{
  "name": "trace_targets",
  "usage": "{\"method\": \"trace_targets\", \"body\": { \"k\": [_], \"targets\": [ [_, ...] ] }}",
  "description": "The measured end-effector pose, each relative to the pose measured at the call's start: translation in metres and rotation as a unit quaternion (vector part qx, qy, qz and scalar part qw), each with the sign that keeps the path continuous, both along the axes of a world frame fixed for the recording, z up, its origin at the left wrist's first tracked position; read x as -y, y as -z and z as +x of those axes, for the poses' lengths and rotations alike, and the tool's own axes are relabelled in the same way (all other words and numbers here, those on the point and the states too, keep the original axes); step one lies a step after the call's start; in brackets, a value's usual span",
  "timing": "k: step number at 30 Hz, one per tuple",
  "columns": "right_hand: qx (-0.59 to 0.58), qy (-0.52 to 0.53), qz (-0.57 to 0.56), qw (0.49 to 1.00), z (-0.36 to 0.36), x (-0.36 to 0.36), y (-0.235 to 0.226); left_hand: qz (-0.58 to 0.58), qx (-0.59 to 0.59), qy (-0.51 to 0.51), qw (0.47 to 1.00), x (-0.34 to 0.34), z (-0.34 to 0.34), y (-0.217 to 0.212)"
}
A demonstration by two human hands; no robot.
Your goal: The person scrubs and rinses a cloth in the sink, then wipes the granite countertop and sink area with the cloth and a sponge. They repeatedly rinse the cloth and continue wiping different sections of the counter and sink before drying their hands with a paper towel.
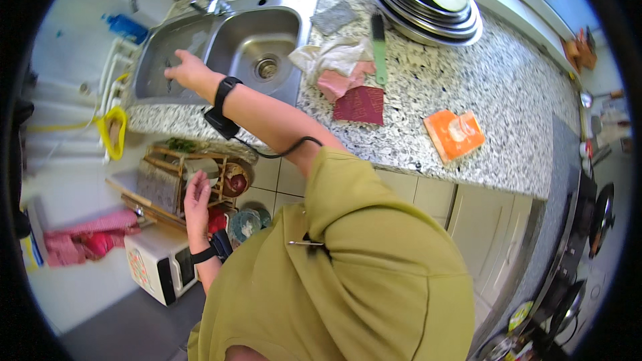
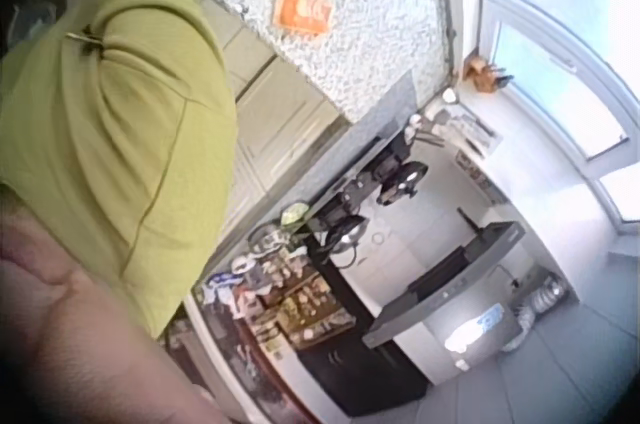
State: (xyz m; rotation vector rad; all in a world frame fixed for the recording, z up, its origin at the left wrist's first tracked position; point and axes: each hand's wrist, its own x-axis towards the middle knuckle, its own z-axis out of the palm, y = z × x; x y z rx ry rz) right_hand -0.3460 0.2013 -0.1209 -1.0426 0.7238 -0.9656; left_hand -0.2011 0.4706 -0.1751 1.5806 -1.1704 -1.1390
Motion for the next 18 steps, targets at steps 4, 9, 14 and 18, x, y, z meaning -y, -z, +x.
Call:
{"method": "trace_targets", "body": {
  "k": [4,9,14,18],
  "targets": [
    [-0.487,0.086,-0.352,0.795,-0.113,-0.045,0.015,0.036,-0.006,0.058,0.998,0.075,-0.009,-0.005],
    [-0.724,0.111,-0.266,0.626,-0.240,-0.093,0.051,0.028,0.033,0.189,0.981,0.158,-0.030,-0.005],
    [-0.402,0.278,-0.072,0.869,-0.249,-0.050,0.019,-0.089,0.078,0.395,0.911,0.244,-0.081,-0.020],
    [-0.308,0.253,-0.209,0.893,-0.169,-0.005,-0.047,-0.183,-0.011,0.423,0.887,0.296,-0.099,-0.053]
  ]
}}
